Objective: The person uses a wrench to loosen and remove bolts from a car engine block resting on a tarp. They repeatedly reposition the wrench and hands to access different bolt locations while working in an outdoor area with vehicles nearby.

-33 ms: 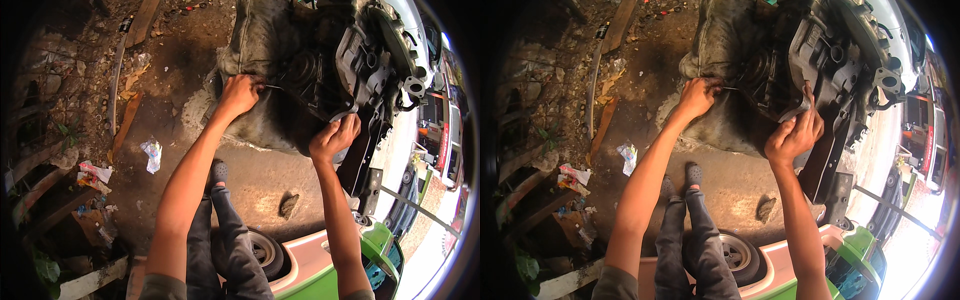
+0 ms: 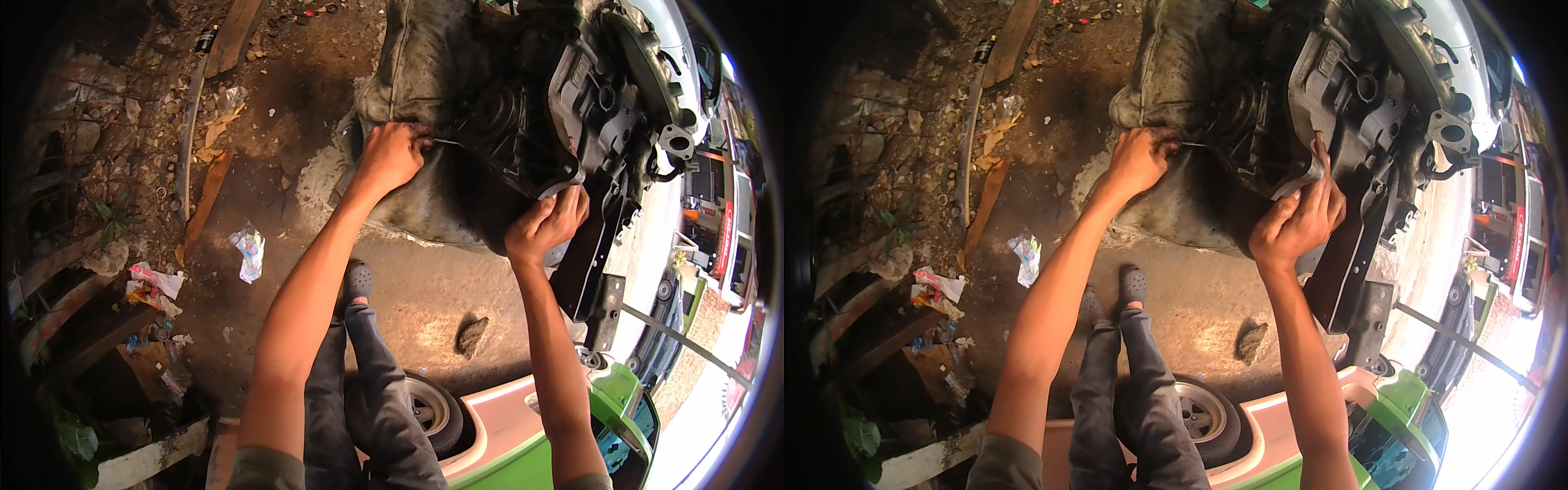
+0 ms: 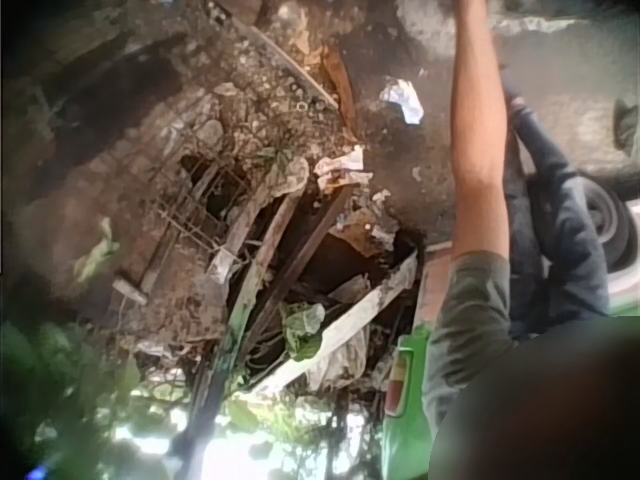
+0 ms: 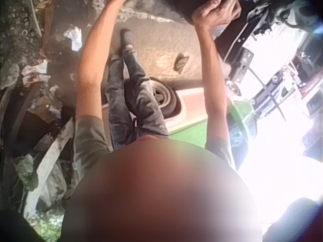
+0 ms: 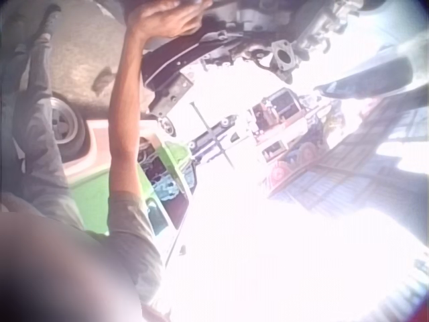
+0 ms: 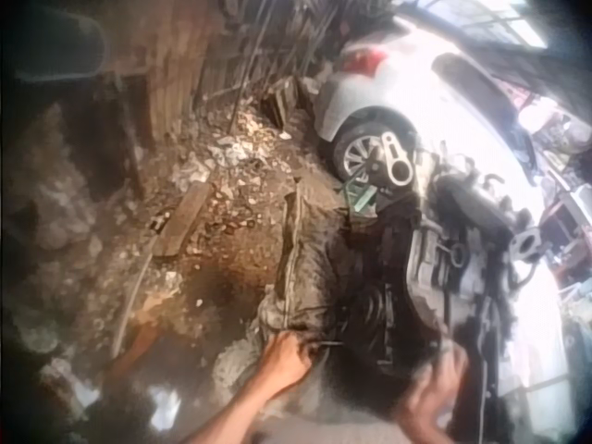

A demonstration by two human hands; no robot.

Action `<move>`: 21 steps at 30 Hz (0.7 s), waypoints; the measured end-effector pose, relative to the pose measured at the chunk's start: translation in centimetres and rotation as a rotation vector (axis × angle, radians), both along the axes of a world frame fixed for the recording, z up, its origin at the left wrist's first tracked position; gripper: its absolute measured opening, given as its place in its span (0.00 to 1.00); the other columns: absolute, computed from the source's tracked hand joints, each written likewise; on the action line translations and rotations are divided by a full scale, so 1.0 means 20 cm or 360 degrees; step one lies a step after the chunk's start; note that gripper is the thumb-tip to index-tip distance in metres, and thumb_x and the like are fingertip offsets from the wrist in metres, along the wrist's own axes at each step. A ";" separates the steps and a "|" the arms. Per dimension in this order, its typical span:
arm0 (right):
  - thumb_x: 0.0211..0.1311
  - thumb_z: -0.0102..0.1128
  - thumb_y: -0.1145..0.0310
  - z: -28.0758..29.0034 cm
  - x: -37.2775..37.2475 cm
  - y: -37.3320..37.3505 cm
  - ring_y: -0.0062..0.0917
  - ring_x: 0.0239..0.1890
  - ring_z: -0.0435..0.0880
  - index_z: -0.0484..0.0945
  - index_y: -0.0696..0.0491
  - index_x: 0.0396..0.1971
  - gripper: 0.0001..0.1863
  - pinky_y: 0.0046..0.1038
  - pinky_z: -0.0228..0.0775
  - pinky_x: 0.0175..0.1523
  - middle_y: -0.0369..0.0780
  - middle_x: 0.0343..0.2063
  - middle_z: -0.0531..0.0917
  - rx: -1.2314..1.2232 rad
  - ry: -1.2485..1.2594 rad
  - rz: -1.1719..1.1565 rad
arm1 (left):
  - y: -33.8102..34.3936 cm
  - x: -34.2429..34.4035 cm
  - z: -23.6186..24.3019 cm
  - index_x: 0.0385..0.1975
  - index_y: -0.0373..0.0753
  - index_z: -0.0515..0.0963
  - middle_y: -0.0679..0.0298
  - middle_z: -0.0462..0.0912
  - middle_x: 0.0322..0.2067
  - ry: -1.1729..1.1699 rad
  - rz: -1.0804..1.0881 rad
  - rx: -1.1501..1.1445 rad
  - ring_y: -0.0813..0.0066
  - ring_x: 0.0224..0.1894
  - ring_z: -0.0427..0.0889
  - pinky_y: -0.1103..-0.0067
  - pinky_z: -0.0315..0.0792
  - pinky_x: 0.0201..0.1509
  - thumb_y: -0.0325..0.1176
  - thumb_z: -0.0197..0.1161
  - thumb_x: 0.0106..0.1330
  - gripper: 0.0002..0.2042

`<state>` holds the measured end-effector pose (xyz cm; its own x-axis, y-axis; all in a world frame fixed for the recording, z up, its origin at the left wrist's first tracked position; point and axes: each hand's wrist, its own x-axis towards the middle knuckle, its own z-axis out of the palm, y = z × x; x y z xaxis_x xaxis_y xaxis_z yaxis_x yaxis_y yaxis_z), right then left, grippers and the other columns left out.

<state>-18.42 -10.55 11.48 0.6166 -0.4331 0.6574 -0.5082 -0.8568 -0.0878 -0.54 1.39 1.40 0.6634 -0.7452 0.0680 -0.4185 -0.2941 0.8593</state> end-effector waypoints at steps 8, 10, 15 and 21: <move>0.70 0.39 0.56 -0.01 0.03 -0.02 0.57 0.53 0.71 0.73 0.72 0.46 0.29 0.49 0.60 0.61 0.61 0.45 0.77 0.0024 -0.0043 0.0035 | -0.03 -0.39 0.48 0.40 0.27 0.82 0.49 0.83 0.32 -0.0818 0.0025 0.0657 0.60 0.35 0.85 0.73 0.80 0.38 0.29 0.67 0.54 0.15; 0.71 0.39 0.55 0.00 0.03 -0.02 0.57 0.53 0.71 0.73 0.72 0.46 0.29 0.49 0.60 0.61 0.61 0.45 0.77 0.0035 -0.0031 0.0035 | -0.08 -0.46 0.53 0.39 0.29 0.82 0.52 0.83 0.33 -0.0803 0.0085 0.0825 0.63 0.37 0.85 0.71 0.79 0.41 0.32 0.64 0.57 0.14; 0.71 0.39 0.55 -0.01 0.03 -0.02 0.58 0.53 0.71 0.73 0.72 0.46 0.29 0.49 0.59 0.61 0.61 0.45 0.77 0.0041 -0.0041 0.0041 | -0.02 -0.49 0.48 0.38 0.32 0.82 0.56 0.82 0.29 -0.0831 -0.0079 0.0820 0.65 0.35 0.82 0.72 0.74 0.39 0.32 0.63 0.56 0.13; 0.69 0.38 0.57 0.01 0.03 -0.02 0.52 0.54 0.73 0.73 0.68 0.49 0.28 0.45 0.59 0.61 0.55 0.50 0.78 0.0042 -0.0025 0.0018 | 0.15 -0.33 0.28 0.47 0.28 0.80 0.49 0.82 0.39 -0.0555 0.0056 0.0255 0.51 0.48 0.79 0.64 0.72 0.58 0.21 0.60 0.56 0.17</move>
